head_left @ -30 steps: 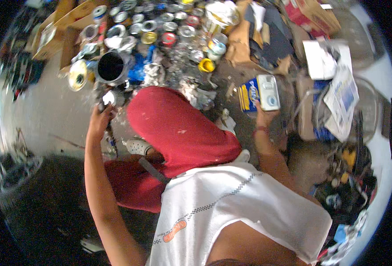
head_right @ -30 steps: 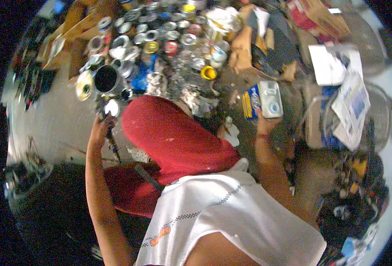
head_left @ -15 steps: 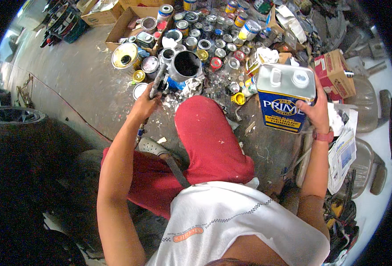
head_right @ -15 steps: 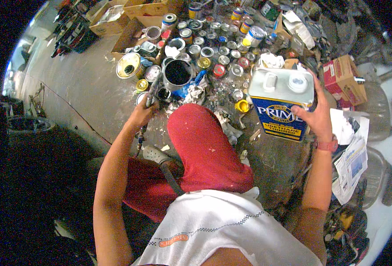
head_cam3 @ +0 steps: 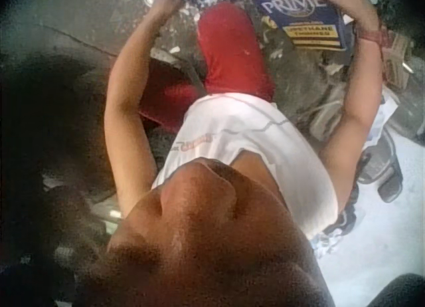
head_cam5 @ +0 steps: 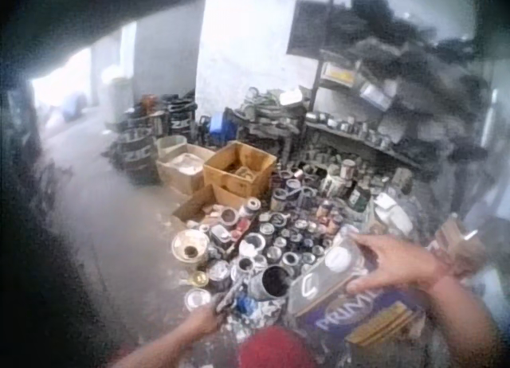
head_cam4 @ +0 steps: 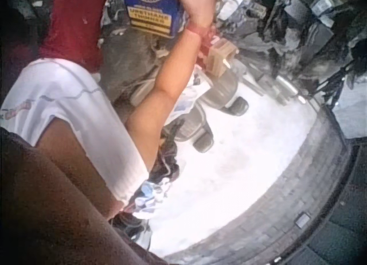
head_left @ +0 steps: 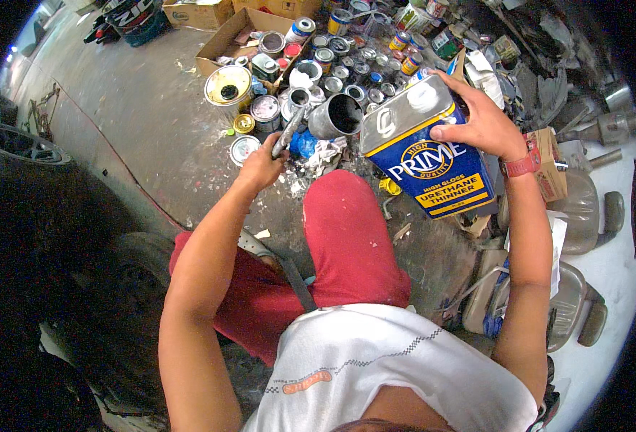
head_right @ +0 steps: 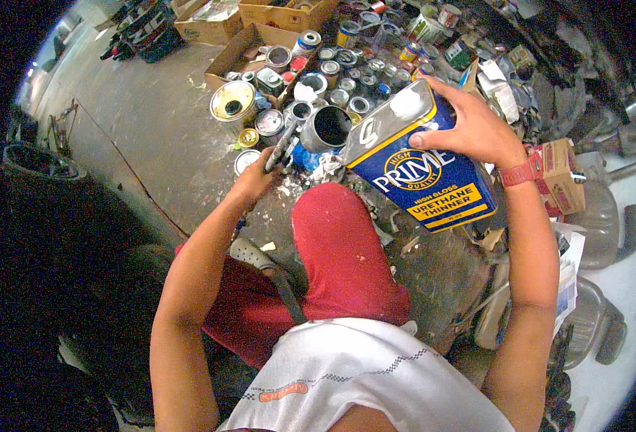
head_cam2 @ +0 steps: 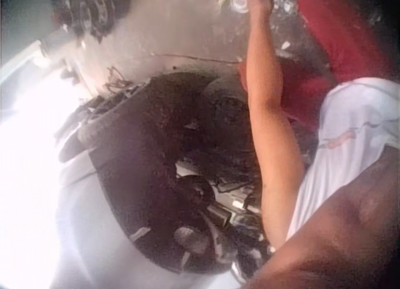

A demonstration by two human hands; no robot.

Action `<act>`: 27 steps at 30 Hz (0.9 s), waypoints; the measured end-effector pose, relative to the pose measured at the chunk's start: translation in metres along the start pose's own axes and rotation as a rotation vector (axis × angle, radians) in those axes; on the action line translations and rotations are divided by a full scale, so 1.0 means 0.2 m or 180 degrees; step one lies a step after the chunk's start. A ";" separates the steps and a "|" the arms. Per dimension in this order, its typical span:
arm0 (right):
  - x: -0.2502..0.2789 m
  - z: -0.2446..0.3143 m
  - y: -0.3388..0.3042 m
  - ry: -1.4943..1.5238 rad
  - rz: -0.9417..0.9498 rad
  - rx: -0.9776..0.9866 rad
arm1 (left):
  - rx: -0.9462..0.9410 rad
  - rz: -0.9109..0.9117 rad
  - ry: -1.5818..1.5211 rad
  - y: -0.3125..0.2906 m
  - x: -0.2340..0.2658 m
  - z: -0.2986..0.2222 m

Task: The person uses a spray gun to apply white paint to a car bumper and a fender in a workshop. They move around the parts to cover different areas, then walk to a workbench to refill the spray gun from a paint can.

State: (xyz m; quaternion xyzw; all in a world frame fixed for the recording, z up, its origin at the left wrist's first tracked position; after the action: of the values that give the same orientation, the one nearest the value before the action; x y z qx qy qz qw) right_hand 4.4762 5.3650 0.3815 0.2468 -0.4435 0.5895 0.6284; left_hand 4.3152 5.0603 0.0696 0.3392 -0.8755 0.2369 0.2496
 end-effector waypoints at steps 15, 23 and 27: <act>-0.02 0.18 0.14 -0.0480 0.0315 0.0109 | -0.0062 0.0047 0.0259 0.03 -0.11 0.05; -0.02 0.14 0.14 -0.0613 0.0380 -0.0014 | -0.0067 0.0151 0.0102 0.01 -0.10 0.02; -0.02 0.11 0.15 -0.0669 0.0276 -0.0009 | -0.0061 0.0186 0.0135 0.01 -0.10 0.00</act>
State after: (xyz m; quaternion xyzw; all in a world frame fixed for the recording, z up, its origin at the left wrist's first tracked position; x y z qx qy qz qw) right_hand 4.4425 5.3495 0.3835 0.2869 -0.5180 0.5863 0.5528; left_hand 4.3257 5.0705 0.0567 0.3060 -0.8818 0.2428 0.2642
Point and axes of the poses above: each hand's wrist, its own y-axis towards the middle knuckle, its own x-axis out of the back of the hand, z = x × y, the point moved 6 cm from there along y, towards the middle knuckle, and after that the axes turned 5 degrees about -x, right-handed, at the moved point
